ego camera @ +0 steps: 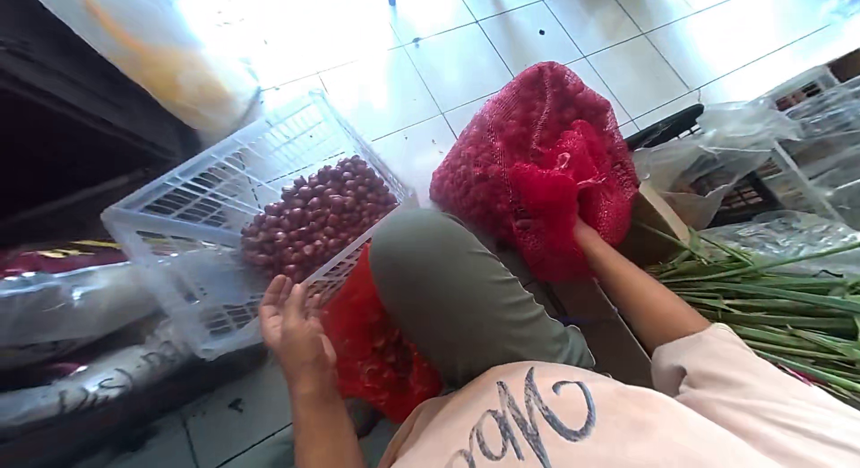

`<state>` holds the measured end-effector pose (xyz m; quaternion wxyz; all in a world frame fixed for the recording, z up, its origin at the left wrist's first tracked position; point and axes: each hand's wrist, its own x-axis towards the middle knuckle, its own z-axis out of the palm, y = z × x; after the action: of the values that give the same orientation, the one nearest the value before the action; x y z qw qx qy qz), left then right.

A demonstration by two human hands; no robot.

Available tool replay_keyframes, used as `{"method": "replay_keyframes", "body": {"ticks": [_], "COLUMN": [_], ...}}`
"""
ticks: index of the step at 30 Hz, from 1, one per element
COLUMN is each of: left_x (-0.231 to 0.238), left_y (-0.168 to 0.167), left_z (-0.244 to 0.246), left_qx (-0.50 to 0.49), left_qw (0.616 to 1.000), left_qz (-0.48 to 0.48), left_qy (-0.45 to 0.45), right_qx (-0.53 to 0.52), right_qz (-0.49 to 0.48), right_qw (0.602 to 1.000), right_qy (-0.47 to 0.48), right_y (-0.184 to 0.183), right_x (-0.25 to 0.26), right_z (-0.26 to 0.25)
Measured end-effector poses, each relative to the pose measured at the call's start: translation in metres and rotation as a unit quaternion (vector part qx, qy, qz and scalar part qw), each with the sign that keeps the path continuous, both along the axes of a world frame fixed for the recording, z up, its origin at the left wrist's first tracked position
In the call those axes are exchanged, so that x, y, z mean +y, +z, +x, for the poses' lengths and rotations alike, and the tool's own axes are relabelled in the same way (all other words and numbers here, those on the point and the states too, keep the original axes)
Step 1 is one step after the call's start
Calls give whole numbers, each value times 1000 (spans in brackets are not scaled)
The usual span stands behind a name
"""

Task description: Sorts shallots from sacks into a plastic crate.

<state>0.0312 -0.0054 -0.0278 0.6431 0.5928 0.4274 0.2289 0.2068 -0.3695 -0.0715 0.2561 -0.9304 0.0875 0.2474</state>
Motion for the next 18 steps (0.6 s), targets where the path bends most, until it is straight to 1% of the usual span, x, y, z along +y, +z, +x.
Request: {"method": "replay_keyframes", "body": {"ticks": [1,2,3,4,5,6,7,9,12,13,16,18], "left_x": [-1,-2,-2,-3,-3,-5,-6,-7,-9,-10,-10,-11], "left_y": [0,0,-1,0,0,1,1,2,3,3,5,6], "left_z": [-2,-4,-4,-5,-5,-5,-5,-4,-3,-3,-4,-4], "left_qx": [0,-1,-4,-6,-7,-6,-6,-8,-15,-17,-22,-24], "left_qw": [1000,1000,1000,1000,1000,1000,1000,1000,1000,1000,999,999], "left_qz": [0,-1,-3,-5,-6,-5,-5,-11,-19,-21,-27,-33], "left_qy": [2,5,7,9,7,3,0,-2,3,6,6,6], "right_qx": [-17,-39,-36,-12,-17,-46,-68,-48,16,22,31,22], "right_qz": [-34,-47,-40,-30,-29,-43,-59,-85,-109,-113,-68,-70], "right_qw": [999,998,997,996,996,996,995,995,994,993,997,997], "right_qy": [8,-14,-49,-78,-87,-62,-29,21,15,17,-8,10], "right_y": [-25,-50,-62,-59,-62,-66,-62,-55,-52,-50,-23,-24], "right_x": [-3,-9,-11,-11,-12,-16,-18,-19,-12,-10,-1,-2], "right_z": [0,2,5,9,12,14,17,22,20,22,21,21]}}
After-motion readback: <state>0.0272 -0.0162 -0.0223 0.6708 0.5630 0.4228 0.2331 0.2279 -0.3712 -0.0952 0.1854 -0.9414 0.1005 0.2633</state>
